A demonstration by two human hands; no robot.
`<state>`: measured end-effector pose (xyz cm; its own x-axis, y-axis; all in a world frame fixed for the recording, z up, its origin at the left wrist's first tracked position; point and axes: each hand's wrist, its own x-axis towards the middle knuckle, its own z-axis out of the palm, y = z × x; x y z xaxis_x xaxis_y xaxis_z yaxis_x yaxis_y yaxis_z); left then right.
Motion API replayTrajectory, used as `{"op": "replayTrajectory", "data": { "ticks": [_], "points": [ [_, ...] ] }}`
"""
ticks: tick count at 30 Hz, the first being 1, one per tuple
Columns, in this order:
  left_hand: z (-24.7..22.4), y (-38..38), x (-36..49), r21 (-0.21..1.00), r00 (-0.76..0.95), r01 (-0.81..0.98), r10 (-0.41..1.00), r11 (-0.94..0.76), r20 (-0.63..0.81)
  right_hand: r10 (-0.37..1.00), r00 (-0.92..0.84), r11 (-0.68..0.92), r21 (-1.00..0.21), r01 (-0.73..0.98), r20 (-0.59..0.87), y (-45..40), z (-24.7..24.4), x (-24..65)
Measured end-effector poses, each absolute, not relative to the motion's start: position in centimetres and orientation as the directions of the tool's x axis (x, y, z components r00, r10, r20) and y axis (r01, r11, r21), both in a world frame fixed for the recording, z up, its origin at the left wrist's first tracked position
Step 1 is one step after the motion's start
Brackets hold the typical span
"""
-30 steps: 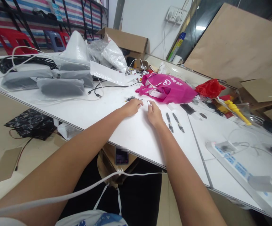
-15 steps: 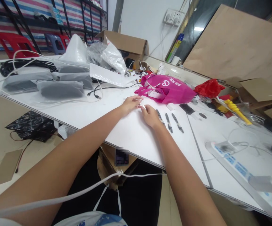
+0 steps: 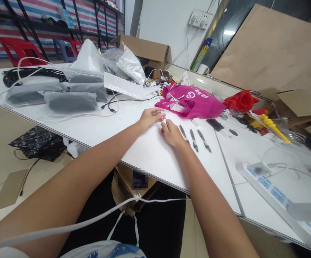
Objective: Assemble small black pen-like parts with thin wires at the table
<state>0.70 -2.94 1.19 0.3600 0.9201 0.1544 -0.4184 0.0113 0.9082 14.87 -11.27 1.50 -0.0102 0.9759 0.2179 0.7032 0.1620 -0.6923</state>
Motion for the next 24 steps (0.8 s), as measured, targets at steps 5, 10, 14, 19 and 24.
{"op": "replayTrajectory", "data": {
  "ticks": [5,10,14,19,24],
  "points": [
    [0.96,-3.18,0.80,0.925,0.400,-0.379,0.898,-0.020,0.183,0.976,-0.018,0.170,-0.704,0.689,0.219,-11.11,1.28,14.82],
    [1.05,-3.37,0.89,0.924,0.379,-0.380,0.904,-0.043,0.198,0.976,-0.007,0.164,-0.715,0.679,0.217,-11.01,1.26,14.87],
    [1.04,-3.25,0.87,0.922,0.357,-0.384,0.912,-0.052,0.201,0.975,-0.034,0.183,-0.708,0.682,0.219,-11.18,1.40,14.69],
    [1.16,-3.49,0.77,0.930,0.386,-0.364,0.901,-0.049,0.199,0.969,0.001,0.180,-0.705,0.686,0.248,-11.05,1.28,14.64],
    [1.21,-3.28,0.91,0.916,0.348,-0.394,0.911,-0.070,0.219,0.968,-0.006,0.190,-0.720,0.668,0.249,-10.96,1.11,14.72]
  ]
}}
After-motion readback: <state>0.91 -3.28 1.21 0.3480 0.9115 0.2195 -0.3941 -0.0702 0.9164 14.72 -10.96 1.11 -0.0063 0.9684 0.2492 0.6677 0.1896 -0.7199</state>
